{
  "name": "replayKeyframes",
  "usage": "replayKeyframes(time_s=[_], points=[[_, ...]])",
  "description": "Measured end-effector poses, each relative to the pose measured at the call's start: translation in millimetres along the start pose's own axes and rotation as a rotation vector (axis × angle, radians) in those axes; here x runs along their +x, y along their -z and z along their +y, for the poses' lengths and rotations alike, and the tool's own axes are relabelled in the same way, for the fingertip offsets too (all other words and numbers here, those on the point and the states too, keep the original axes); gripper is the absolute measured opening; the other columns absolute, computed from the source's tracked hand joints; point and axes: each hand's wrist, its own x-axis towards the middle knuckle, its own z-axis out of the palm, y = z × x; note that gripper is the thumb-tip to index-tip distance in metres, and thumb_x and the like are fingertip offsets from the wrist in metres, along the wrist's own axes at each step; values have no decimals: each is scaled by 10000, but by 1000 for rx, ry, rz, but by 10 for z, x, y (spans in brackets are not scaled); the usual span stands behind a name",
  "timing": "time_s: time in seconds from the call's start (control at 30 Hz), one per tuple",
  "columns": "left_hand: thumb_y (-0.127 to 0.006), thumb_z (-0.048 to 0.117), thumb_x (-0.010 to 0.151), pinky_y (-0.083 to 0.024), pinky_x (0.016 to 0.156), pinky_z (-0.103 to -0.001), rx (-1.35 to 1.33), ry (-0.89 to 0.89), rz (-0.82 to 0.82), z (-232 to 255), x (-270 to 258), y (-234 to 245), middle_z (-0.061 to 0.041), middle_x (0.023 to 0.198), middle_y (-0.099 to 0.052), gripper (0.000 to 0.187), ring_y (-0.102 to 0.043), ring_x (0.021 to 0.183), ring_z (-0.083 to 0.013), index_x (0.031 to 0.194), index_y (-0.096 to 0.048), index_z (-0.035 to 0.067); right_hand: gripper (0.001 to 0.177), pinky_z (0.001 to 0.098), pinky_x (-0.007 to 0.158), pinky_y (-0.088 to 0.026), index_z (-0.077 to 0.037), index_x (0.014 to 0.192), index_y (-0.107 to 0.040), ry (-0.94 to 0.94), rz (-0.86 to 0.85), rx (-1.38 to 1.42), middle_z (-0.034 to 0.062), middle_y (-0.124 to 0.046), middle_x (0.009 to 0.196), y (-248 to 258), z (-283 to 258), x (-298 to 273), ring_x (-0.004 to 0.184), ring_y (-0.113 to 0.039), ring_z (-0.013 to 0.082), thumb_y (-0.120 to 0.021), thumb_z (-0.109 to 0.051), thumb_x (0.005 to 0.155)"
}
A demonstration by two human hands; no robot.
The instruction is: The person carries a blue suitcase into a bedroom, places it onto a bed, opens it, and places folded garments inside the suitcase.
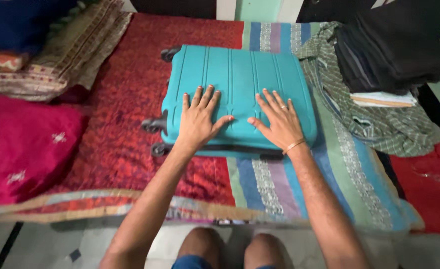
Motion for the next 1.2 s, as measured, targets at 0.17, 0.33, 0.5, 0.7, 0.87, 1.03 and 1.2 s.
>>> replayKeyframes(time_s=[0.17, 0.33, 0.5, 0.7, 0.87, 1.03, 1.2], points=[[-495, 769, 904, -179, 1161, -706, -54, 16, -125, -312, 655, -322, -188, 1612, -390, 883, -306, 1493, -440, 1529, -491, 147, 860, 674, 1179, -191, -137, 1573, -402, -69, -148, 19, 144, -309, 1664, -125, 292, 587, 1536, -253, 349, -503, -708, 938], [-472, 770, 917, -151, 1183, -703, -46, 45, -168, -525, 1142, -691, -179, 1632, -368, 874, -269, 1520, -433, 1542, -477, 158, 894, 685, 1184, -153, -146, 1589, -363, -54, -220, 39, 141, -266, 1674, -247, 501, 1096, 1546, -203, 353, -504, -725, 922], [-488, 716, 915, -80, 1175, -714, -59, 95, -188, -437, 1353, -906, -161, 1636, -345, 823, -213, 1530, -417, 1527, -472, 166, 873, 712, 1158, -150, -179, 1579, -353, -85, -259, 13, 127, -247, 1672, -431, 563, 1366, 1540, -201, 366, -522, -712, 909], [-508, 518, 943, -56, 1183, -723, -60, 160, -269, -394, 1569, -1209, -146, 1632, -337, 691, -207, 1535, -407, 1543, -452, 179, 664, 725, 1157, -191, -236, 1592, -366, -73, -223, -8, 75, -282, 1683, -804, 853, 1527, 1539, -253, 349, -465, -536, 1008], [-515, 466, 915, -55, 1168, -721, -53, 146, -278, -348, 1867, -1401, -156, 1622, -354, 662, -217, 1519, -393, 1497, -475, 154, 590, 653, 1143, -288, -238, 1537, -442, -108, -298, -24, 90, -428, 1594, -1134, 1266, 1915, 1451, -398, 342, -410, -522, 1021], [-520, 476, 930, -69, 1194, -693, -109, 217, -262, -231, 1948, -1260, -190, 1560, -415, 665, -276, 1492, -400, 1486, -486, 112, 601, 496, 1112, -453, -168, 1362, -672, -234, -655, 163, 175, -679, 1336, -1621, 1814, 2520, 1275, -620, 390, -318, -550, 1062], [-532, 454, 923, -93, 1193, -677, -147, 219, -232, -189, 1964, -1081, -192, 1521, -463, 636, -324, 1466, -407, 1455, -515, 107, 624, 481, 998, -540, -76, 1306, -685, -470, -1039, 144, 181, -681, 1321, -1904, 2050, 2947, 1156, -691, 353, -446, -552, 981]])
